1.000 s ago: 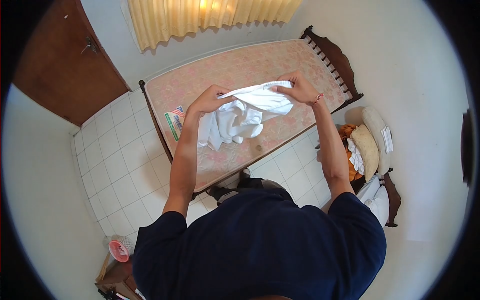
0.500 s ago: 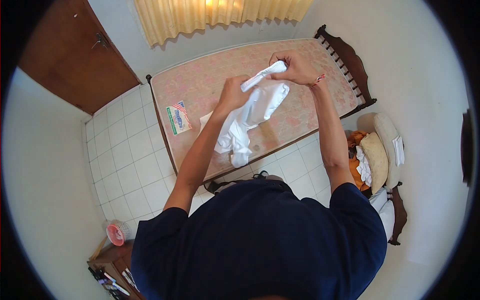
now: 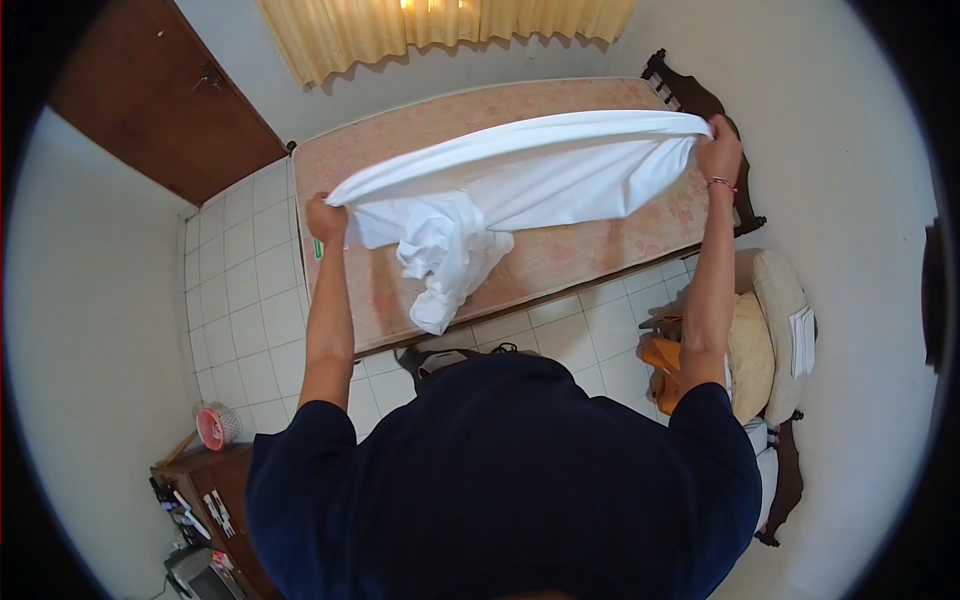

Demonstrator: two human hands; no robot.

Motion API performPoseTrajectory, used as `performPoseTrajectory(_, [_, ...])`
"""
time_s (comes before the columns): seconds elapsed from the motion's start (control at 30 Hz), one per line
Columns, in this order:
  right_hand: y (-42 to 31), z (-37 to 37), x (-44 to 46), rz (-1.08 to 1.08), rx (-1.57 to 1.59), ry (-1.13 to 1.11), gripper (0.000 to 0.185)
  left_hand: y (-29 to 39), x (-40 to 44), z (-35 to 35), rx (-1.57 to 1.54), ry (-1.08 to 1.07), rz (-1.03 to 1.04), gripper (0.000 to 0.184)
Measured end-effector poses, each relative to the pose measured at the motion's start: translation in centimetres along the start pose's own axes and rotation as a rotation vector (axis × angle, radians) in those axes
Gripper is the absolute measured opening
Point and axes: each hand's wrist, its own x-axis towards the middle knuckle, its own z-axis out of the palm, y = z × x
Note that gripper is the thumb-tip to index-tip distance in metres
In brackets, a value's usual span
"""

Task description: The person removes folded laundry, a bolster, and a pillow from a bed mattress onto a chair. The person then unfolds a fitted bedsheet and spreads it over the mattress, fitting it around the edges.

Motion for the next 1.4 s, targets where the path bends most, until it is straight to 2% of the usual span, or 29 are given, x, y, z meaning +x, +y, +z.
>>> performPoseTrajectory(0.07, [4.9, 0.7, 1.5, 0.13, -0.085, 0.127, 0.015, -1.4, 0.9, -1.6, 0.062, 0.031, -0.045, 0.023])
performPoseTrajectory(0.13, [10.2, 2.5, 3.3, 0.132, -0.134, 0.158, 0.013, -0.8, 1.7, -3.5, 0.114, 0.065, -0.084, 0.025])
performPoseTrajectory(0.2, [13.0, 4.3, 4.2, 0.642, 0.401, -0.236, 0.02, 0.4, 2.8, -5.8, -0.036, -0.089, -0.319, 0.029])
performPoseTrajectory(0.23, [13.1, 5.3, 4.0, 0.677, 0.594, -0.308, 0.025, 0.2, 3.6, -5.3, -0.294, -0.164, -0.12, 0.031])
performPoseTrajectory(0.27, [12.9, 6.7, 3.5, 0.726, 0.82, -0.297, 0.022, 0.4, 4.5, -4.0, -0.289, -0.163, -0.121, 0.031])
performPoseTrajectory(0.33, [12.4, 10.1, 3.5, 0.755, 1.237, -0.258, 0.02, 4.3, 5.5, -3.8, -0.723, -0.636, -0.075, 0.03])
performPoseTrajectory(0.37, [11.6, 11.2, 3.9, 0.757, 1.236, -0.264, 0.02, 8.2, 4.9, -4.9, -0.875, -0.646, -0.092, 0.029])
performPoseTrajectory(0.43, [8.4, 12.8, 4.2, 0.566, 1.323, -0.335, 0.032, 16.5, 4.4, -7.5, -1.129, -0.632, -0.124, 0.028])
performPoseTrajectory(0.5, [2.8, 11.4, 3.6, 0.451, 1.303, -0.508, 0.068, 22.0, 4.1, -8.0, -1.231, -0.607, -0.146, 0.028])
performPoseTrajectory(0.53, [0.8, 11.8, 3.8, 0.398, 1.217, -0.671, 0.058, 24.7, 3.7, -7.7, -1.229, -0.491, -0.099, 0.028])
performPoseTrajectory(0.57, [-0.6, 12.7, 4.4, 0.223, 0.889, -0.871, 0.074, 27.6, 3.1, -7.5, -1.226, -0.374, -0.052, 0.028])
performPoseTrajectory(0.63, [-7.4, 11.4, 2.6, -0.336, 0.517, -0.833, 0.082, 33.3, -0.3, -7.9, -1.07, -0.294, 0.183, 0.035])
performPoseTrajectory(0.67, [-12.2, 8.5, 1.1, -0.395, 0.616, -0.837, 0.079, 35.4, -1.6, -6.3, -1.097, -0.276, 0.318, 0.037])
performPoseTrajectory(0.7, [-15.0, 8.0, 0.6, -0.421, 0.664, -0.834, 0.077, 37.5, -3.1, -5.3, -0.971, -0.186, 0.433, 0.033])
performPoseTrajectory(0.73, [-17.8, 7.5, 0.1, -0.448, 0.711, -0.832, 0.076, 39.6, -4.5, -5.4, -0.953, -0.215, 0.43, 0.03])
performPoseTrajectory(0.8, [-19.5, 9.0, 0.7, -0.669, 0.629, -0.775, 0.056, 41.8, -5.5, -5.2, -0.906, -0.239, 0.469, 0.029])
performPoseTrajectory(0.83, [-18.9, 10.0, 1.5, -0.663, 0.621, -0.775, 0.056, 42.1, -5.4, -4.3, -0.863, -0.185, 0.545, 0.028])
performPoseTrajectory(0.9, [-17.6, 12.1, 3.3, -0.744, 0.62, -0.566, 0.035, 41.5, -5.2, -1.2, -0.801, -0.071, 0.649, 0.028])
performPoseTrajectory(0.93, [-17.5, 11.7, 4.1, -0.747, 0.616, -0.57, 0.035, 40.9, -5.5, 0.9, -0.804, -0.07, 0.644, 0.028])
performPoseTrajectory(1.0, [-17.9, 9.8, 5.7, -0.27, 0.732, -0.888, 0.025, 39.8, -6.7, 5.0, -0.86, -0.086, 0.607, 0.027])
performPoseTrajectory(1.03, [-18.2, 9.7, 6.4, -0.238, 0.833, -0.932, 0.033, 39.4, -7.4, 6.5, -0.868, -0.084, 0.606, 0.027])
performPoseTrajectory(1.07, [-18.3, 9.6, 6.9, -0.239, 0.826, -0.932, 0.033, 38.7, -8.3, 7.9, -0.816, -0.176, 0.513, 0.029])
performPoseTrajectory(1.1, [-18.5, 9.7, 7.5, -0.151, 0.968, -0.888, 0.034, 38.1, -8.8, 9.6, -0.763, -0.266, 0.419, 0.031])
performPoseTrajectory(1.13, [-18.5, 9.7, 8.1, -0.06, 1.107, -0.84, 0.036, 37.0, -8.8, 11.8, -0.691, -0.252, 0.374, 0.03])
performPoseTrajectory(1.23, [-16.4, 8.5, 11.7, 0.025, 1.067, -0.444, 0.037, 28.7, -8.4, 21.7, -0.574, -0.131, 0.324, 0.028])
performPoseTrajectory(1.27, [-14.5, 8.6, 13.5, 0.137, 1.166, -0.357, 0.036, 25.0, -8.2, 24.0, -0.47, -0.126, 0.321, 0.027])
performPoseTrajectory(1.33, [-9.5, 8.3, 16.8, 0.304, 1.133, -0.232, 0.031, 18.9, -7.2, 24.7, -0.247, -0.277, 0.034, 0.023])
performPoseTrajectory(1.37, [-6.5, 8.4, 18.0, 0.375, 1.283, -0.166, 0.028, 16.6, -6.4, 24.1, -0.187, -0.291, -0.161, 0.022])
performPoseTrajectory(1.4, [-3.3, 8.8, 19.2, 0.421, 1.336, -0.061, 0.022, 13.7, -5.3, 24.0, -0.108, -0.304, -0.228, 0.022])
